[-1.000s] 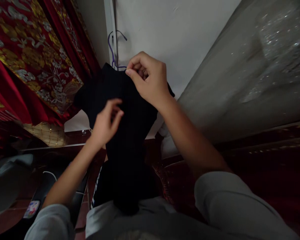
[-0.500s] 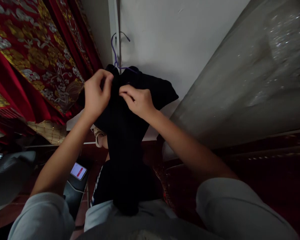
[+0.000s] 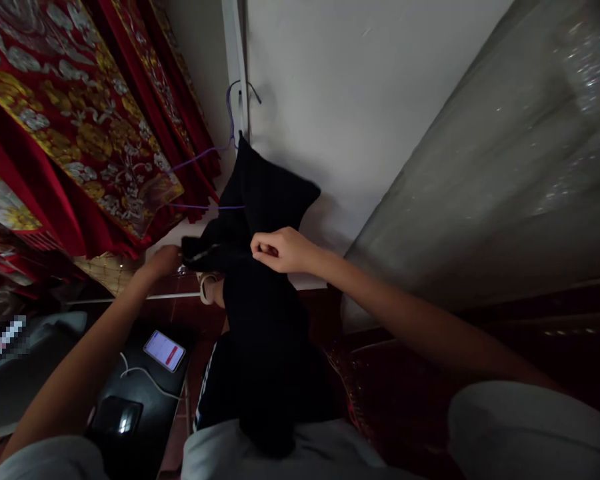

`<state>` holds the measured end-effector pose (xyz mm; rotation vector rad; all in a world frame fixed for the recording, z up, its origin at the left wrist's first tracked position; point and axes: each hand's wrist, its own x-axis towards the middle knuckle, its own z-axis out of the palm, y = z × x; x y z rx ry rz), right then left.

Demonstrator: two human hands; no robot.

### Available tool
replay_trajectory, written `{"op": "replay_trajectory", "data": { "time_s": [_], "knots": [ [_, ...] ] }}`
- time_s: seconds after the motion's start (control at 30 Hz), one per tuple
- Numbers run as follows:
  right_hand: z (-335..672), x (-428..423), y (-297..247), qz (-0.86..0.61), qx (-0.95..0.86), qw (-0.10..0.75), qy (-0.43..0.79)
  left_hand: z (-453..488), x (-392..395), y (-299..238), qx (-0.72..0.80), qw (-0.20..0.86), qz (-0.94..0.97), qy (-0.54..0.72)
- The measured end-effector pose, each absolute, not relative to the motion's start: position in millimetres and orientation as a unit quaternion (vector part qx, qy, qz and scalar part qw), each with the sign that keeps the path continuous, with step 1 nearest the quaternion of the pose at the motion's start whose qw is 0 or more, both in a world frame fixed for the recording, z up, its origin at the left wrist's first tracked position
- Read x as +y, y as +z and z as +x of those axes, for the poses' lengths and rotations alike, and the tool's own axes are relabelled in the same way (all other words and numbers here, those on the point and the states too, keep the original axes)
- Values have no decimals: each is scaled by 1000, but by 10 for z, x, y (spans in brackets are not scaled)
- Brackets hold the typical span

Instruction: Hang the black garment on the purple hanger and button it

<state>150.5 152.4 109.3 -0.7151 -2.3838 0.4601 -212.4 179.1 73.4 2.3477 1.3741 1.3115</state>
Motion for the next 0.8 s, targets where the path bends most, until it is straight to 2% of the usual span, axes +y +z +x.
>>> {"op": "replay_trajectory", "data": {
  "time_s": [0.1,0.2,0.3,0.43,0.53,0.63,0.73,0.8],
  "knots": [
    [1430,1527,1127,-261,-898,266,234,-1859,1620,822,435,209,792,374],
    [1305,1527,1128,-269,-878,285,275,-1470,1420,1163,417,297,745,428],
    [1139,1435,1177,-220,-851,345,328,-1027,1205,1556,373,271,713,528],
    [1010,1220,1397,-206,-773,434,414,-622,1141,1715,312,230,739,551],
    [1124,1155,1598,-238,-757,407,452,-562,1261,1476,302,261,754,522],
    [1381,1284,1702,-315,-790,392,350,-708,1360,1161,343,278,820,365],
    [1573,1620,1640,-377,-791,451,171,-1003,1379,1020,384,221,870,217],
    [1570,1925,1519,-385,-771,493,121,-1214,1364,1048,428,188,864,188]
  ]
}}
